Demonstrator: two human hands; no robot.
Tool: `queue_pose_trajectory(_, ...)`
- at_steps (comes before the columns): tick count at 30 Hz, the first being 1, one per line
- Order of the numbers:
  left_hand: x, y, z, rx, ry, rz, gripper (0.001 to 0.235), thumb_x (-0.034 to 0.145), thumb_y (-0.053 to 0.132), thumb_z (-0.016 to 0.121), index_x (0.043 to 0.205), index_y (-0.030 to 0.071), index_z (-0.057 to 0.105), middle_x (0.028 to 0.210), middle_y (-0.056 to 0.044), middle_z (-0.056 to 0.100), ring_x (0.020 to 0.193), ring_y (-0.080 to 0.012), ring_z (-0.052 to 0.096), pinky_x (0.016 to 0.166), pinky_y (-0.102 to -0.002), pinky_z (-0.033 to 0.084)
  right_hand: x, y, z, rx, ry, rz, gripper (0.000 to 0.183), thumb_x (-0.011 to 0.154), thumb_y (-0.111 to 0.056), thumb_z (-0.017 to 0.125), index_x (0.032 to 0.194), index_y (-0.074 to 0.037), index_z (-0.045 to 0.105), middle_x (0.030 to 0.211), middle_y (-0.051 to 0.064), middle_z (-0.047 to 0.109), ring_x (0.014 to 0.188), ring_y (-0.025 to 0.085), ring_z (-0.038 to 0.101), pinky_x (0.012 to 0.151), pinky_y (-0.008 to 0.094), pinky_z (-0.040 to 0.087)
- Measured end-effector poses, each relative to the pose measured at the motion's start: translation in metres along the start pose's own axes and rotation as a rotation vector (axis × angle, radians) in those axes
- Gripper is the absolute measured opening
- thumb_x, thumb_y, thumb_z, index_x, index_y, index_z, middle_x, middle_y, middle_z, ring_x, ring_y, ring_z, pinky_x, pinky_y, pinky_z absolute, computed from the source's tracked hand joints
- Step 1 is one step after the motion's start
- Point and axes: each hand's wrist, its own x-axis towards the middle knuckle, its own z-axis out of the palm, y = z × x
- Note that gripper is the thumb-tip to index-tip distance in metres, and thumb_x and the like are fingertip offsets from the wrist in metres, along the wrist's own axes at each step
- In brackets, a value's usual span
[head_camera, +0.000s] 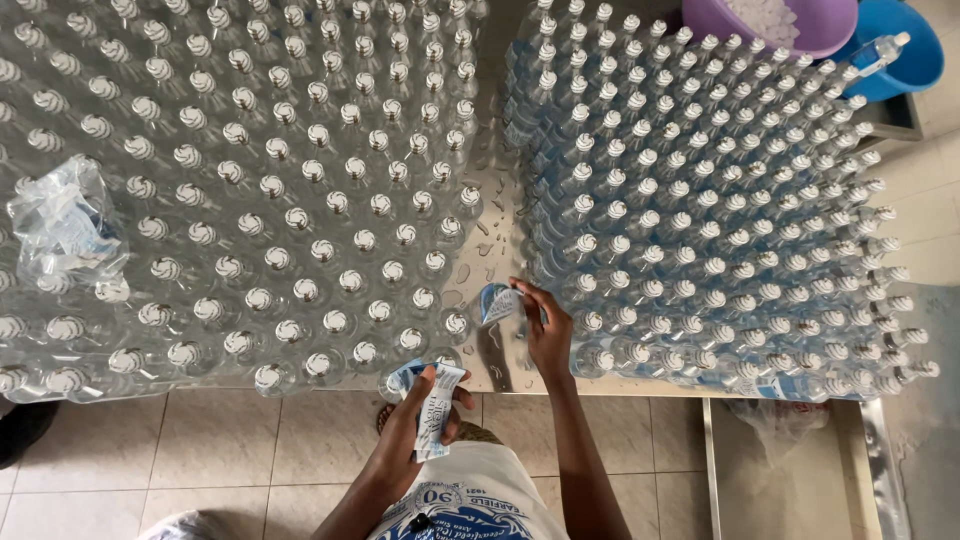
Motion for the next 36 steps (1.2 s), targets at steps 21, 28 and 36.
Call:
queue_pose_trajectory(21,-0.013,0.002,-0.007,-0.008,-0.044,0.047,0.062,0.111,0.048,0.047,0.143,-0.002,0.066,0.1,-0.016,0.073,0.059,-0.0157,0.05,0.057,-0.032,0.039,-0.008,-0.017,0.0,0.105,-0.111,0.369,0.092,0.09,-0.041,0.085,0.165,-0.009,0.041,0.145,0.011,0.07,0.139,0.028,0.065,0.121,0.044,0.052)
queue_pose_trajectory(28,-0.012,-0.006,-0.022,-0.02,-0.078,0.067,0.061,0.111,0.047,0.046,0.143,-0.001,0.066,0.099,-0.016,0.072,0.057,-0.0153,0.05,0.055,-0.032,0.039,-0.013,0.003,0.001,-0.006,-0.191,0.33,0.056,0.094,-0.024,0.085,0.145,-0.012,0.066,0.145,0.007,0.067,0.131,0.026,0.067,0.11,0.041,0.057)
queue_pose_trajectory(36,-0.018,-0.004,-0.021,-0.007,-0.071,0.044,0.062,0.11,0.048,0.046,0.143,-0.002,0.066,0.1,-0.016,0.072,0.057,-0.0158,0.05,0.054,-0.031,0.039,-0.012,0.003,-0.002,-0.088,-0.294,0.662,0.072,0.086,-0.043,0.087,0.145,-0.009,0.063,0.144,0.008,0.072,0.136,0.029,0.07,0.101,0.042,0.056)
